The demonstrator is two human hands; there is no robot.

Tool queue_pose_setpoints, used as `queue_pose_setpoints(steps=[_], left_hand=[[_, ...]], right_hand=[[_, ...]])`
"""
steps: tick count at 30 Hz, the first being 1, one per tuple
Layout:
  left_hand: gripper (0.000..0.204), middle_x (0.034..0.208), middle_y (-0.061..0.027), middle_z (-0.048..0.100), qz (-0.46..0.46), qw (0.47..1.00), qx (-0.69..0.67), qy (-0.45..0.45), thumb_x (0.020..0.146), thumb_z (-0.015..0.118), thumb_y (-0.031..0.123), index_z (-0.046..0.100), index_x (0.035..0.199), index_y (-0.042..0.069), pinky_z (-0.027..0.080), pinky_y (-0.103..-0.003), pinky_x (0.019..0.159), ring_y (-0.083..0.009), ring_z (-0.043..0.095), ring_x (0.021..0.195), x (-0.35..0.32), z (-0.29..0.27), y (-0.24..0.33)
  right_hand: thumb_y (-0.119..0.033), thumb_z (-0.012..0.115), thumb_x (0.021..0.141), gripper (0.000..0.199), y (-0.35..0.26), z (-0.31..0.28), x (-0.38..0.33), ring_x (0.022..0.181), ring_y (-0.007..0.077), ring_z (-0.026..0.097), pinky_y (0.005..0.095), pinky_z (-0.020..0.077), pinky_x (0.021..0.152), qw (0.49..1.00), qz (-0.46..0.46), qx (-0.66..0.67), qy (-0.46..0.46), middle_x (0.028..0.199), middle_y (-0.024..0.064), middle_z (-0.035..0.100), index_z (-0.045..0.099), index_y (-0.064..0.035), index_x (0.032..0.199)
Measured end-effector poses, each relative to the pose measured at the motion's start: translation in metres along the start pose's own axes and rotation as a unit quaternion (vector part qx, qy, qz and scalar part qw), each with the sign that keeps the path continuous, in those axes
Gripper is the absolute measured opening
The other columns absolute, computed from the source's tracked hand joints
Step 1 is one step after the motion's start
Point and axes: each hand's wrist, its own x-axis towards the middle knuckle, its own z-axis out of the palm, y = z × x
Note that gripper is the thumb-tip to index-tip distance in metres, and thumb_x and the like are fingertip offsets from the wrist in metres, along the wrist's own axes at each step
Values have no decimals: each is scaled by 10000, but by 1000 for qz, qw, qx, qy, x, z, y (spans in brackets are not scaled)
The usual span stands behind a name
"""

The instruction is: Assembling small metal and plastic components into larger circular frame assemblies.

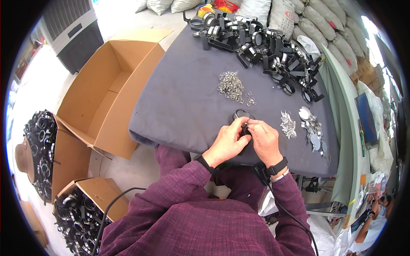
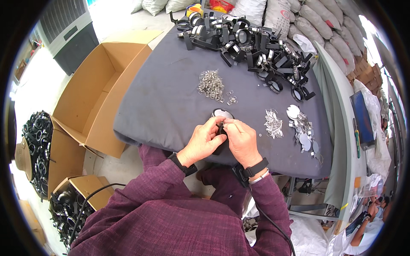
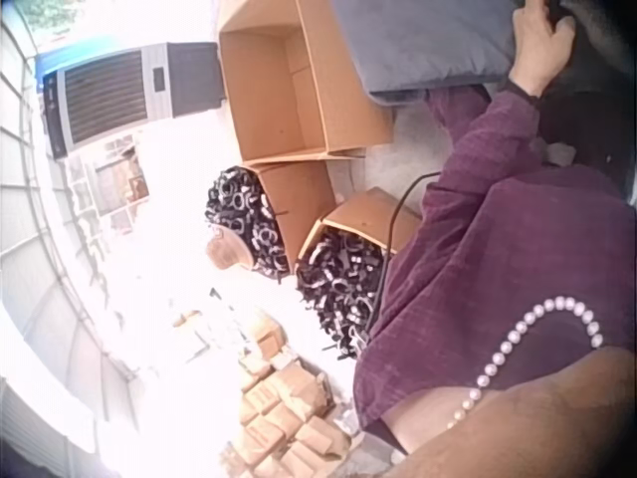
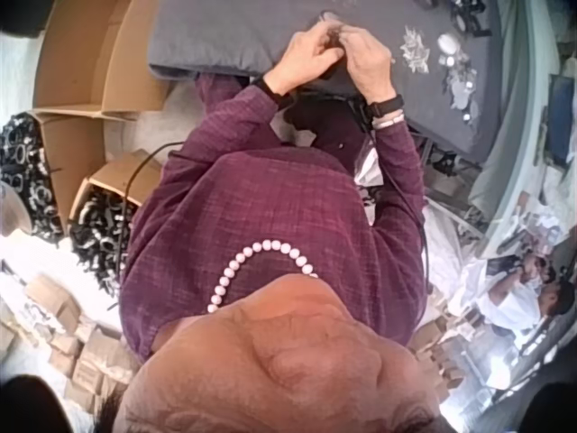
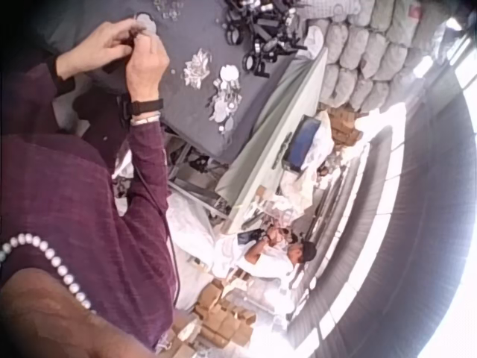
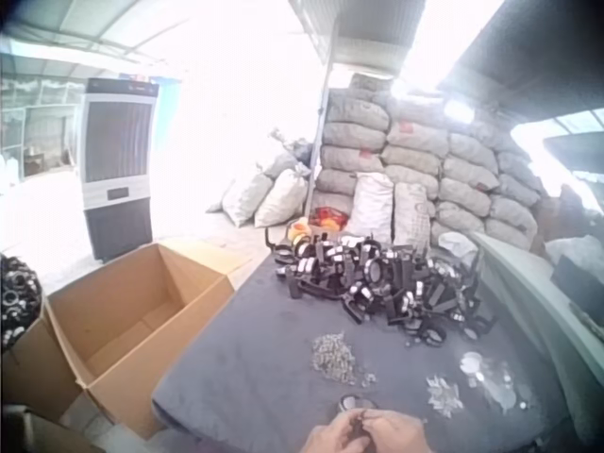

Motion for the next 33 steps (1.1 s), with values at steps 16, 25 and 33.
queue_pose_setpoints(steps=[16,25,33], left_hand=[[186,604,-39,523,29,994,23,98,890,533,33,565,1074,24,384,-252,514,-57,430,543,6,9,-2],[186,655,-92,585,67,992,21,106,884,538,37,565,1068,36,436,-270,538,-106,513,536,5,9,-2],[180,696,-127,614,55,993,23,102,882,539,35,558,1061,33,467,-309,571,-203,592,616,7,8,-5]], right_hand=[[-84,660,792,169,77,-2,72,833,339,631,416,492,740,977,132,-21,-167,857,152,643,652,-15,946],[-67,646,759,112,118,39,97,809,351,623,439,492,731,947,13,-140,-290,819,147,630,653,-45,869],[-43,621,777,59,86,0,81,750,311,640,397,507,674,978,68,-51,-191,774,135,632,618,-15,829]])
